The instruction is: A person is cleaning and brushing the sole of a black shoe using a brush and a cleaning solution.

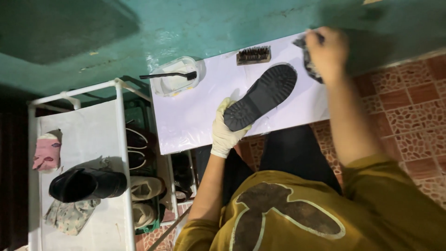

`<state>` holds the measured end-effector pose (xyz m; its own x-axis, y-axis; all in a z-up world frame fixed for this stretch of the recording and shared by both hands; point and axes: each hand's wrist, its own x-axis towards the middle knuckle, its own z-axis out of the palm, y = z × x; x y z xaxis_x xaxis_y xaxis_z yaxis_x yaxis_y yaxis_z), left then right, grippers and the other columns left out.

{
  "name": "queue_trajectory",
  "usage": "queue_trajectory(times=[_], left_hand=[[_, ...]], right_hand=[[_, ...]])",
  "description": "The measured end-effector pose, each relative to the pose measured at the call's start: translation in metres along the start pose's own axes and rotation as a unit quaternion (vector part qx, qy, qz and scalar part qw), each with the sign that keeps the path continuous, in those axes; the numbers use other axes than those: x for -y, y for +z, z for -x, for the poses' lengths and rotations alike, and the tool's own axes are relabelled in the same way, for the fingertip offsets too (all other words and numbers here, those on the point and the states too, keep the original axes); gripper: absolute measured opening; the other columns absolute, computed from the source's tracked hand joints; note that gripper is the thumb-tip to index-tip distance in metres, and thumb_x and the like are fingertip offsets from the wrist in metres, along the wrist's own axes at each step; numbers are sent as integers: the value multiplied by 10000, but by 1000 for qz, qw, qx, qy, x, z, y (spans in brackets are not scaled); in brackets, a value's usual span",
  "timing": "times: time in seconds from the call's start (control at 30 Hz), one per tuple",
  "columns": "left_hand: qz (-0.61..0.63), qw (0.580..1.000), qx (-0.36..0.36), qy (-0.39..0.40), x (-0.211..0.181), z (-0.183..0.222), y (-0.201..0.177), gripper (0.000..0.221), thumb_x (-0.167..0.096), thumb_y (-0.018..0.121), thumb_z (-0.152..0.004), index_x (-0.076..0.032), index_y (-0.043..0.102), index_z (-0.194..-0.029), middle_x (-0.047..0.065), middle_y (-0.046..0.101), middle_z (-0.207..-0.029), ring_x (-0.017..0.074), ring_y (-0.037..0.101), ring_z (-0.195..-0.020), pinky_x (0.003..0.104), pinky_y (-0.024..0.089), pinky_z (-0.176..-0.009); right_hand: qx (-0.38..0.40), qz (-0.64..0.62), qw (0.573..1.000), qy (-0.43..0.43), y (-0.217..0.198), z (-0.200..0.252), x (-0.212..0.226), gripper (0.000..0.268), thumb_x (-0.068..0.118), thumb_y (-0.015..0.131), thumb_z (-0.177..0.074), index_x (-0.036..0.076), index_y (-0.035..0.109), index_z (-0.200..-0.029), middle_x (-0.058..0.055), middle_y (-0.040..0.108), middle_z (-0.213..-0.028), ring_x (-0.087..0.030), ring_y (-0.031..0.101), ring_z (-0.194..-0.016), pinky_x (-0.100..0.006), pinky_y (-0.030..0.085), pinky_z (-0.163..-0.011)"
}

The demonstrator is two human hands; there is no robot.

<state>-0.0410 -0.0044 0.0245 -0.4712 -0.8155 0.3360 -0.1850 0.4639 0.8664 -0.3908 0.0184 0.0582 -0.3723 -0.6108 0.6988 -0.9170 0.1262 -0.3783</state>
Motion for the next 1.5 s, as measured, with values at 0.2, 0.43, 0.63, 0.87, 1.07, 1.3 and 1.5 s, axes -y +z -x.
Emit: queue_trajectory(times=[0.2,0.43,0.63,0.87,1.07,1.3,1.5], left_hand=[[134,986,-17,-95,18,-1,6,1029,-149,1024,-538,-43,518,-1428,203,693,-1259,325,685,-1158,451,588,-979],[198,976,-21,-83,29,-1,14,990,-53,1010,-542,-12,545,-1414,213,706,-1221,290,694,-1122,423,618,-933],[137,989,-31,-39,17,5,9,1003,-179,1032,-547,-85,571,-1433,161,692,-1275,291,682,-1165,413,588,-1003],[-59,989,-17,136,-49,-17,-39,662,-115,880,-697,-133,667,-1324,173,680,-1197,342,694,-963,462,582,-844],[-52,991,63,109,-49,5,-38,408,-203,889,-771,-106,762,-1146,120,714,-1119,240,672,-986,363,577,-865],[-294,901,229,223,10,17,-36,607,-183,766,-764,-458,669,-1296,-33,526,-1522,322,423,-1469,511,354,-1198],[-246,920,84,295,-6,25,-28,273,-217,611,-834,-351,770,-1013,-152,713,-1284,183,573,-1343,439,318,-1188]], right_hand=[[8,131,990,-42,78,44,48,270,478,775,-900,220,726,-837,-12,626,-763,-268,677,-740,-408,555,-634],[-31,116,992,-31,71,46,30,307,431,798,-936,183,657,-823,11,559,-787,-247,655,-746,-366,558,-595],[147,291,933,154,72,61,-40,424,554,607,-1033,157,756,-1012,-95,710,-974,-291,640,-954,-454,521,-697],[-24,313,947,-64,43,87,-58,324,518,816,-868,206,756,-929,-17,627,-861,-238,603,-834,-394,464,-701],[-75,282,954,-61,31,87,-37,358,480,923,-765,227,740,-939,-16,570,-975,-278,544,-928,-455,442,-733],[-53,281,958,-30,14,108,-37,379,431,934,-704,278,743,-993,-15,581,-985,-264,583,-900,-464,494,-669],[27,66,971,227,28,105,-115,265,534,814,-928,275,804,-984,5,690,-805,-288,704,-785,-400,557,-626]])
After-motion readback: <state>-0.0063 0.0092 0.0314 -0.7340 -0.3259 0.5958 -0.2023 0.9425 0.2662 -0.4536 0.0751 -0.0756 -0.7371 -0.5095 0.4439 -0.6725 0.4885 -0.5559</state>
